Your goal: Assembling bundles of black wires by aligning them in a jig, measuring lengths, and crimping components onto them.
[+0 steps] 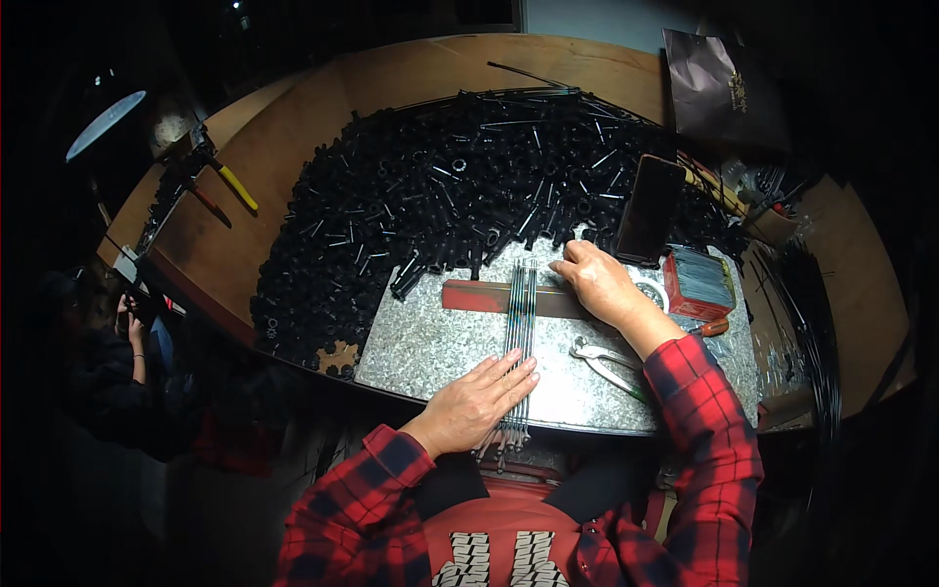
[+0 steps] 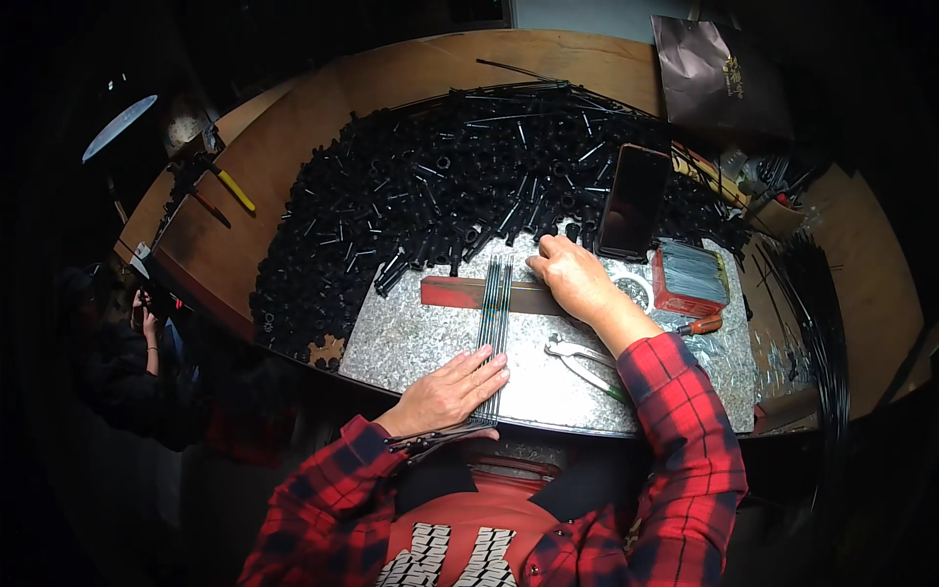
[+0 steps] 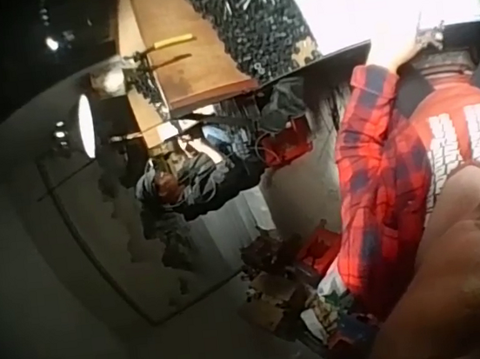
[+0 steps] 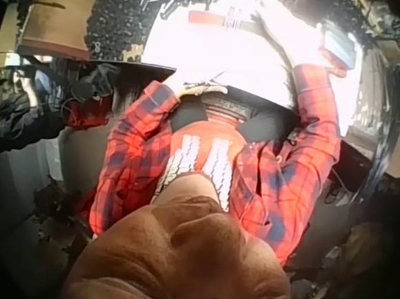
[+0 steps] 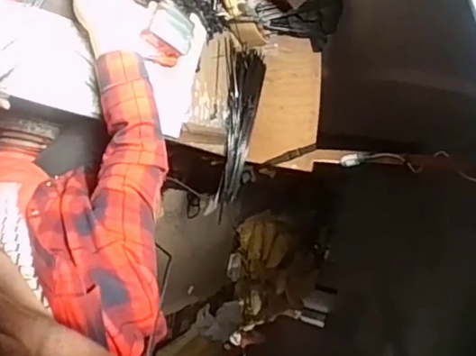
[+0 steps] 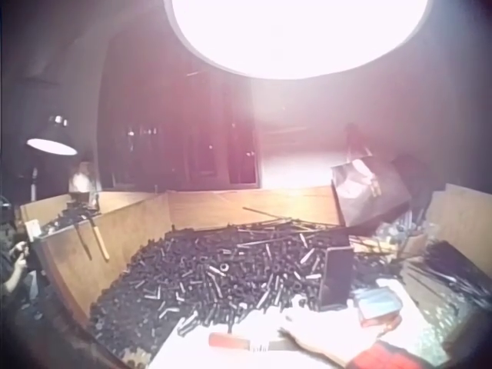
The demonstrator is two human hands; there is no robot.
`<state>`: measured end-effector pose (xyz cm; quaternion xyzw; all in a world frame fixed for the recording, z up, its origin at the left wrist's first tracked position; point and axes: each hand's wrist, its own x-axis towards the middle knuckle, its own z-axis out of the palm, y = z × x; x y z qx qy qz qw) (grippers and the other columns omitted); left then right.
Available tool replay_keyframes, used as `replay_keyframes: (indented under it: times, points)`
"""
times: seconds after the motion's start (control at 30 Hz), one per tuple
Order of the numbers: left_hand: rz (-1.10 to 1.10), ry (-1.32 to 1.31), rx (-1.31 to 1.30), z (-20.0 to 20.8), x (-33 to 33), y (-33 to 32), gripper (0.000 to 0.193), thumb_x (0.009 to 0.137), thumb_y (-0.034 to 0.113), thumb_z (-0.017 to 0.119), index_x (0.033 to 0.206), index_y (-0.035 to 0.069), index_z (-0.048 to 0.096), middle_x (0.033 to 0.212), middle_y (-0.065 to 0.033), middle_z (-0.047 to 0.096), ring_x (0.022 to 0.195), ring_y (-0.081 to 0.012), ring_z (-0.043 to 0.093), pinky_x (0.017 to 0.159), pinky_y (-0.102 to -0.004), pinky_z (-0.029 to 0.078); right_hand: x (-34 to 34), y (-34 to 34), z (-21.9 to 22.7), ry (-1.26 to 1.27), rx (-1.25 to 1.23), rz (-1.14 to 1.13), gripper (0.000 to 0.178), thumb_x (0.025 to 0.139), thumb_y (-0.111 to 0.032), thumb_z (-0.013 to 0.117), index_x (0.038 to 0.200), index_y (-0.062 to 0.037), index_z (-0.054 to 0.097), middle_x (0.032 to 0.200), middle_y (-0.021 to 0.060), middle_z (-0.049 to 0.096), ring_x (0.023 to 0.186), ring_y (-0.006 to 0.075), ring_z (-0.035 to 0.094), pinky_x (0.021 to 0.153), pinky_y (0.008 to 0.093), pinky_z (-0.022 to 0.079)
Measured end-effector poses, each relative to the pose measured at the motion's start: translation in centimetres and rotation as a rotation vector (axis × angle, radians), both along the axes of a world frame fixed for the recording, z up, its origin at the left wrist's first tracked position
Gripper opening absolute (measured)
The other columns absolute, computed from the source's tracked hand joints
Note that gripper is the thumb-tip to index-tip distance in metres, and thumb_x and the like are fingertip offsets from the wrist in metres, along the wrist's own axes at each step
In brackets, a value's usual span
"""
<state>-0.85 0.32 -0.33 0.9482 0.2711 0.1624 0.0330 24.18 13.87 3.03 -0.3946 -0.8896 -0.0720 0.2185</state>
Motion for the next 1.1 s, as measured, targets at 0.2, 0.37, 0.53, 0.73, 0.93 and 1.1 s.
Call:
replay_keyframes:
  times: [0.2, 0.37, 0.53, 0.73, 0.93, 1.1]
  points:
    - [0.003, -0.018, -0.022, 0.0, -0.1, 0.0, 0.074, 0.082, 0.044, 0.061, 0.138, 0.0, 0.041, 0.146, -0.0137, 0.039, 0.138, -0.0322, 0.033, 0.111, -0.043, 0.03, -0.3, 0.0, 0.2, -0.028, -0.048, -0.006, 0.024, 0.082, -0.005, 0.055, 0.101, -0.0027, 0.068, 0.086, 0.0101, 0.055, 0.088, 0.0258, 0.058, 0.075, 0.0355, 0.05]
    - [0.058, 0.108, 0.048, 0.8, 0.1, -0.2, 0.075, 0.08, 0.039, 0.064, 0.141, 0.002, 0.039, 0.147, -0.0148, 0.037, 0.139, -0.0383, 0.027, 0.112, -0.0469, 0.028, -0.1, 0.0, 0.5, -0.015, -0.066, -0.005, 0.025, 0.081, -0.004, 0.054, 0.101, -0.0028, 0.068, 0.087, 0.0099, 0.056, 0.09, 0.0255, 0.057, 0.077, 0.0348, 0.049]
    - [0.076, 0.087, -0.067, 1.0, 0.1, -0.3, 0.078, 0.078, 0.034, 0.067, 0.143, 0.004, 0.036, 0.149, -0.021, 0.03, 0.14, -0.0401, 0.025, 0.112, -0.0481, 0.026, 0.0, 0.2, 0.3, -0.023, -0.055, -0.002, 0.025, 0.08, -0.006, 0.055, 0.101, -0.0029, 0.068, 0.087, 0.0098, 0.055, 0.09, 0.0253, 0.057, 0.077, 0.0343, 0.049]
    - [0.063, 0.028, -0.083, 0.4, 0.0, -0.1, 0.086, 0.073, 0.04, 0.071, 0.142, 0.003, 0.037, 0.149, -0.0237, 0.029, 0.139, -0.0389, 0.026, 0.113, -0.0481, 0.025, -0.4, -0.2, 0.5, -0.04, -0.044, -0.011, 0.024, 0.083, -0.007, 0.054, 0.101, -0.0027, 0.068, 0.089, 0.0102, 0.055, 0.089, 0.0253, 0.057, 0.077, 0.0348, 0.049]
    - [0.113, -0.029, -0.08, 1.4, 0.2, -0.5, 0.085, 0.075, 0.044, 0.07, 0.141, 0.002, 0.038, 0.147, -0.0253, 0.031, 0.139, -0.0381, 0.027, 0.113, -0.0469, 0.025, -0.8, -0.8, 0.5, 0.0, -0.011, -0.018, 0.018, 0.083, -0.004, 0.051, 0.097, -0.0008, 0.062, 0.089, 0.0121, 0.054, 0.091, 0.0283, 0.057, 0.076, 0.0372, 0.049]
    - [0.1, 0.012, -0.053, 1.1, 0.1, -0.2, 0.086, 0.074, 0.042, 0.072, 0.141, 0.001, 0.036, 0.146, -0.0259, 0.032, 0.139, -0.0381, 0.028, 0.113, -0.0456, 0.026, -0.5, -0.1, -0.2, 0.046, -0.01, -0.024, 0.011, 0.08, 0.0, 0.051, 0.089, 0.0001, 0.057, 0.09, 0.0134, 0.053, 0.09, 0.0301, 0.056, 0.077, 0.0384, 0.049]
